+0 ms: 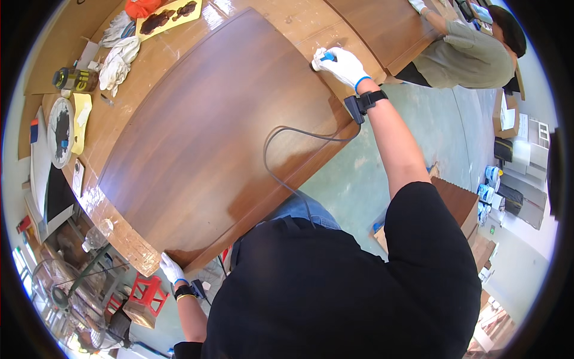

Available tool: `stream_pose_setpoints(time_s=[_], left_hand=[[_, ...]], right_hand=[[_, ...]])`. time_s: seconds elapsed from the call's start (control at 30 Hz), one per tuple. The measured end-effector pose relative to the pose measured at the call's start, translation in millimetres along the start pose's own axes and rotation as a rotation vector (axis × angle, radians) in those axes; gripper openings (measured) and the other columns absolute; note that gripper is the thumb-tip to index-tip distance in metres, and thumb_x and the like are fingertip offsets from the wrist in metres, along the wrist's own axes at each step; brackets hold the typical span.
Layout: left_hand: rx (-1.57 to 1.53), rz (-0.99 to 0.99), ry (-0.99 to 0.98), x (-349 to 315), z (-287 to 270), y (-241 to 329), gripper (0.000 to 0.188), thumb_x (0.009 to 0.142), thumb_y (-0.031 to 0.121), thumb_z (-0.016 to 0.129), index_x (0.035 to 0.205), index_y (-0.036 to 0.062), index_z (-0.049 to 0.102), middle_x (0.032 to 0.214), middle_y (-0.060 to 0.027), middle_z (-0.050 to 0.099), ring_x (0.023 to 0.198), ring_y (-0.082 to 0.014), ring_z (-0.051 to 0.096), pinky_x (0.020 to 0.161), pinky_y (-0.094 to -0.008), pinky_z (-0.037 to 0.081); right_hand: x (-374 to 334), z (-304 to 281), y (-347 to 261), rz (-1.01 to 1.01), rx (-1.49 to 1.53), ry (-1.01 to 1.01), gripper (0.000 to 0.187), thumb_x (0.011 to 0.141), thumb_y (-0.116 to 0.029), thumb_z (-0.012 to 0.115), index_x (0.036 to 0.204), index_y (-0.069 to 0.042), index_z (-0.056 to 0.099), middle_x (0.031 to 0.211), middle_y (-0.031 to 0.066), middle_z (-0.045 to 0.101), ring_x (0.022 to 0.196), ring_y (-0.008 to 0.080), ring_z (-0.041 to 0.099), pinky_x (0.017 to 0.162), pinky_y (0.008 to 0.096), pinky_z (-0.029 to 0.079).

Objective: Applying a finish or cleaning agents to wooden furniture panels and stacking them.

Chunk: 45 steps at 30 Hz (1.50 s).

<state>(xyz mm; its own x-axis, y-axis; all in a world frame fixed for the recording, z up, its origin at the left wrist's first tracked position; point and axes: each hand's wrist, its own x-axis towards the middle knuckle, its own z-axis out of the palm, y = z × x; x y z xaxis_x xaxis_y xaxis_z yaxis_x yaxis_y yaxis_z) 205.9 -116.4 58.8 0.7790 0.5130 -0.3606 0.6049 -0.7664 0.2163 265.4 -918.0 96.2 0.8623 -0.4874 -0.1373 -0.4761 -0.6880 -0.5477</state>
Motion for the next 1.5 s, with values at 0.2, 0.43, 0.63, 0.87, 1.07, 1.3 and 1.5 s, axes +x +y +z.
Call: stream_pose_setpoints(time_s=[0.2,0.43,0.63,0.87,1.07,1.3,1.5], left_hand=[[-0.080,0.025,0.029,-9,2,0,0.072,0.102,0.055,0.041,0.125,-0.0112,0.056,0.122,-0.0311,0.061,0.114,-0.0403,0.057,0.099,-0.0418,0.042],[-0.125,0.010,0.052,8,8,-14,0.072,0.101,0.058,0.039,0.123,-0.0080,0.059,0.119,-0.0294,0.064,0.112,-0.0401,0.059,0.098,-0.0431,0.043],[-0.116,0.014,0.051,3,9,-14,0.074,0.101,0.060,0.038,0.124,-0.0081,0.058,0.124,-0.0286,0.062,0.114,-0.0414,0.058,0.098,-0.0440,0.043],[-0.184,-0.032,0.040,4,8,-6,0.074,0.100,0.060,0.040,0.123,-0.0085,0.058,0.120,-0.0281,0.064,0.110,-0.0401,0.060,0.097,-0.0441,0.044],[-0.145,-0.046,0.037,3,8,-8,0.073,0.099,0.060,0.043,0.119,-0.0084,0.059,0.115,-0.0277,0.065,0.105,-0.0375,0.061,0.094,-0.0429,0.044],[-0.065,-0.123,-0.039,-1,0,15,0.077,0.099,0.061,0.041,0.130,-0.0074,0.054,0.129,-0.0243,0.060,0.117,-0.0348,0.057,0.102,-0.0402,0.042],[-0.112,-0.094,-0.010,1,0,-9,0.076,0.099,0.062,0.041,0.131,-0.0061,0.054,0.130,-0.0239,0.059,0.117,-0.0350,0.057,0.102,-0.0400,0.041]], right_hand=[[-80,-17,42,0.005,0.045,-0.145,0.034,0.083,-0.037,0.069,0.097,-0.006,0.066,0.092,0.0183,0.069,0.089,0.0321,0.067,0.081,0.0378,0.051],[-113,-39,58,0.198,0.179,-0.317,0.033,0.079,-0.029,0.074,0.100,-0.004,0.069,0.091,0.0099,0.071,0.088,0.0193,0.066,0.083,0.0318,0.050],[-120,-46,48,0.112,0.228,-0.291,0.028,0.081,-0.017,0.074,0.106,-0.004,0.069,0.099,0.0068,0.071,0.095,0.0167,0.066,0.089,0.0301,0.051],[-106,-20,49,0.079,0.310,-0.102,0.030,0.083,-0.019,0.078,0.108,-0.005,0.069,0.106,0.0061,0.070,0.101,0.0144,0.065,0.094,0.0314,0.050],[-21,0,3,-0.172,0.191,-0.010,0.035,0.085,-0.033,0.074,0.110,-0.010,0.069,0.107,0.0105,0.070,0.099,0.0248,0.066,0.091,0.0344,0.051],[76,13,-29,-0.241,0.011,0.064,0.043,0.085,-0.048,0.065,0.109,-0.013,0.069,0.105,0.0141,0.070,0.098,0.0350,0.064,0.086,0.0405,0.050],[23,-7,-4,-0.275,-0.038,-0.168,0.040,0.083,-0.044,0.069,0.100,-0.008,0.068,0.094,0.0165,0.070,0.087,0.0331,0.065,0.080,0.0390,0.050]])
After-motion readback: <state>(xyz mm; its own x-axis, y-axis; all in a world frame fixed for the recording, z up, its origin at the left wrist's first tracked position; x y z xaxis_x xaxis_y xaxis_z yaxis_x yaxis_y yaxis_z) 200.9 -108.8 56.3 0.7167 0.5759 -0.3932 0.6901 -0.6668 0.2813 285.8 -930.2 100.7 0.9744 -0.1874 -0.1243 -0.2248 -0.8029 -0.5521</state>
